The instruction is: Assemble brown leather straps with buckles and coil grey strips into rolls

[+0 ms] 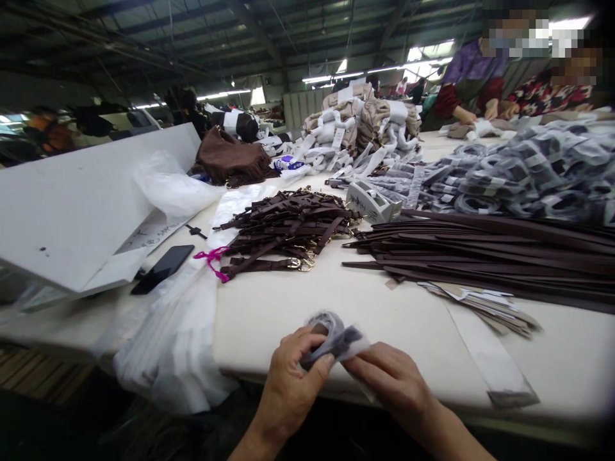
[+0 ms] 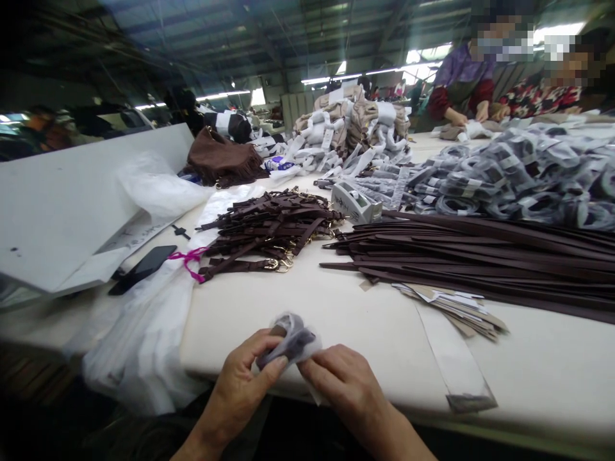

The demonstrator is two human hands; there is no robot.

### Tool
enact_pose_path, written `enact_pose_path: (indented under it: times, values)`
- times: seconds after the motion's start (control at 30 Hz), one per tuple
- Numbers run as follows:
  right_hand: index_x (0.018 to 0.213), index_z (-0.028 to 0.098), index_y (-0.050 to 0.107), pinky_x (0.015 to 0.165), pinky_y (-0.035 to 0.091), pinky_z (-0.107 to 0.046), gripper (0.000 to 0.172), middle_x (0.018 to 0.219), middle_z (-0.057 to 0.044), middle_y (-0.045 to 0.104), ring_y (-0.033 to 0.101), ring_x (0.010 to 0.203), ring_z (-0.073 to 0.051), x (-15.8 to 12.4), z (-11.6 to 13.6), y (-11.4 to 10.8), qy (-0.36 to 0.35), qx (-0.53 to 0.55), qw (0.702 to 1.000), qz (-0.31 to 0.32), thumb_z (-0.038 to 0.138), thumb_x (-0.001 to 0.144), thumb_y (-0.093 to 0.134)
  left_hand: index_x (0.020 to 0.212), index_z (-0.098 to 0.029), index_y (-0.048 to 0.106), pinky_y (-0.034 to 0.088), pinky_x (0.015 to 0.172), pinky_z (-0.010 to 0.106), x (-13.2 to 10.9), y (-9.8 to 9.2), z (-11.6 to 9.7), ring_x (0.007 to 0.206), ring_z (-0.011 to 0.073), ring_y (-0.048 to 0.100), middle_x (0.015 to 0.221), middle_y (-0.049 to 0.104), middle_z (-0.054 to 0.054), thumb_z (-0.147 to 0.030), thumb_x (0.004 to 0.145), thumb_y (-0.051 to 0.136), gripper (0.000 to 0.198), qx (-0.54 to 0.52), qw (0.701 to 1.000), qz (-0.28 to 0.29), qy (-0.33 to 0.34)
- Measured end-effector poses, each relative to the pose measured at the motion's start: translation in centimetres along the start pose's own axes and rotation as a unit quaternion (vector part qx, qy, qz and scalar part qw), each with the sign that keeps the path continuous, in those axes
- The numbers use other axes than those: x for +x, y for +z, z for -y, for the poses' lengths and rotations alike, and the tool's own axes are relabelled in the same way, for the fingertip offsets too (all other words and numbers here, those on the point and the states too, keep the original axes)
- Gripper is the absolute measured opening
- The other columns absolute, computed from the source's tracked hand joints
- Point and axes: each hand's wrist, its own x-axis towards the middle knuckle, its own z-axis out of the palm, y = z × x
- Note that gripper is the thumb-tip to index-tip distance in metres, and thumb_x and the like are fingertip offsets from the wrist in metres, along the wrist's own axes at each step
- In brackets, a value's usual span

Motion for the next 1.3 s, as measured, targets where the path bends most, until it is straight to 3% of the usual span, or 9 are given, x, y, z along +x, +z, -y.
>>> enact_pose_path:
  times: [0.07, 0.17, 0.3, 0.47, 0.63, 0.83, 0.97, 1.17, 1.3]
  values:
    - [0.118, 0.018, 0.053, 0.063, 0.045, -0.030, 0.033, 0.090, -0.009, 0.064, 0.057, 0.075, -0.017, -0.2, -0.2, 0.0, -0.026, -0.049, 0.998, 0.003, 0.008, 0.087, 0.048, 0.092, -0.019, 0.064, 0.039, 0.093, 0.044, 0.0, 0.9, 0.5, 0.101, 0.0246, 0.056, 0.101, 0.064, 0.008, -0.020, 0.076, 0.057, 0.017, 0.097, 0.994, -0.024, 0.053]
    - [0.110, 0.013, 0.057, 0.060, 0.045, -0.028, 0.025, 0.081, -0.008, 0.061, 0.054, 0.069, -0.015, -0.4, -0.2, 0.5, -0.058, -0.084, 0.994, -0.040, 0.009, 0.089, 0.045, 0.092, -0.017, 0.061, 0.036, 0.098, 0.052, 0.0, 2.2, 1.6, 0.098, 0.0231, 0.059, 0.100, 0.065, 0.008, -0.014, 0.075, 0.054, 0.019, 0.186, 0.969, -0.056, 0.150]
    - [0.097, 0.012, 0.059, 0.060, 0.045, -0.026, 0.019, 0.090, -0.011, 0.060, 0.053, 0.070, -0.014, -0.3, -0.8, 1.1, -0.048, -0.099, 0.994, -0.026, 0.009, 0.090, 0.042, 0.097, -0.014, 0.058, 0.039, 0.099, 0.054, 0.1, 3.3, 2.9, 0.096, 0.0216, 0.060, 0.099, 0.065, 0.009, -0.009, 0.075, 0.051, 0.024, 0.238, 0.944, -0.061, 0.220]
    - [0.088, 0.014, 0.060, 0.055, 0.044, -0.026, 0.025, 0.082, -0.008, 0.060, 0.052, 0.067, -0.015, 0.4, -1.4, 1.4, -0.048, -0.097, 0.993, 0.038, 0.014, 0.093, 0.035, 0.099, -0.014, 0.057, 0.040, 0.099, 0.056, 0.4, 3.6, 3.5, 0.095, 0.0214, 0.060, 0.098, 0.064, 0.009, -0.006, 0.074, 0.051, 0.027, 0.238, 0.945, -0.038, 0.223]
    - [0.092, 0.012, 0.058, 0.059, 0.048, -0.028, 0.025, 0.095, -0.013, 0.062, 0.056, 0.072, -0.017, 0.7, -1.3, 1.6, -0.076, -0.095, 0.990, 0.071, 0.014, 0.094, 0.033, 0.097, -0.013, 0.057, 0.039, 0.099, 0.058, 0.7, 3.3, 3.7, 0.093, 0.0216, 0.060, 0.096, 0.064, 0.009, -0.006, 0.074, 0.052, 0.024, 0.215, 0.952, -0.023, 0.215]
    - [0.097, 0.014, 0.058, 0.067, 0.052, -0.026, 0.023, 0.099, -0.011, 0.063, 0.059, 0.082, -0.017, 0.6, -1.6, 1.9, -0.016, -0.067, 0.995, 0.067, 0.014, 0.094, 0.035, 0.104, -0.013, 0.055, 0.036, 0.101, 0.058, 0.8, 2.2, 4.0, 0.098, 0.0211, 0.058, 0.102, 0.062, 0.010, -0.007, 0.074, 0.052, 0.031, 0.191, 0.955, 0.029, 0.223]
    - [0.094, 0.012, 0.058, 0.075, 0.052, -0.031, 0.020, 0.108, -0.015, 0.060, 0.058, 0.085, -0.018, 0.1, -1.2, 2.2, -0.052, -0.084, 0.995, 0.027, 0.010, 0.092, 0.038, 0.104, -0.013, 0.055, 0.034, 0.103, 0.058, 0.9, 2.0, 4.3, 0.100, 0.0207, 0.057, 0.105, 0.061, 0.009, -0.007, 0.075, 0.053, 0.030, 0.177, 0.960, 0.038, 0.211]
    - [0.085, 0.011, 0.061, 0.067, 0.053, -0.031, 0.022, 0.102, -0.015, 0.063, 0.057, 0.080, -0.018, 0.1, -0.1, 2.5, -0.113, -0.127, 0.985, -0.003, 0.005, 0.089, 0.040, 0.101, -0.012, 0.055, 0.033, 0.103, 0.058, 0.6, 2.7, 4.4, 0.100, 0.0212, 0.055, 0.103, 0.060, 0.010, -0.008, 0.077, 0.051, 0.024, 0.188, 0.958, 0.019, 0.216]
    - [0.088, 0.013, 0.060, 0.064, 0.051, -0.028, 0.022, 0.102, -0.014, 0.062, 0.057, 0.080, -0.017, 0.7, -0.3, 2.4, -0.062, -0.087, 0.994, 0.033, 0.009, 0.090, 0.039, 0.102, -0.014, 0.054, 0.030, 0.105, 0.056, 0.6, 2.6, 4.3, 0.097, 0.0196, 0.055, 0.101, 0.059, 0.008, -0.009, 0.080, 0.047, 0.023, 0.200, 0.954, 0.043, 0.219]
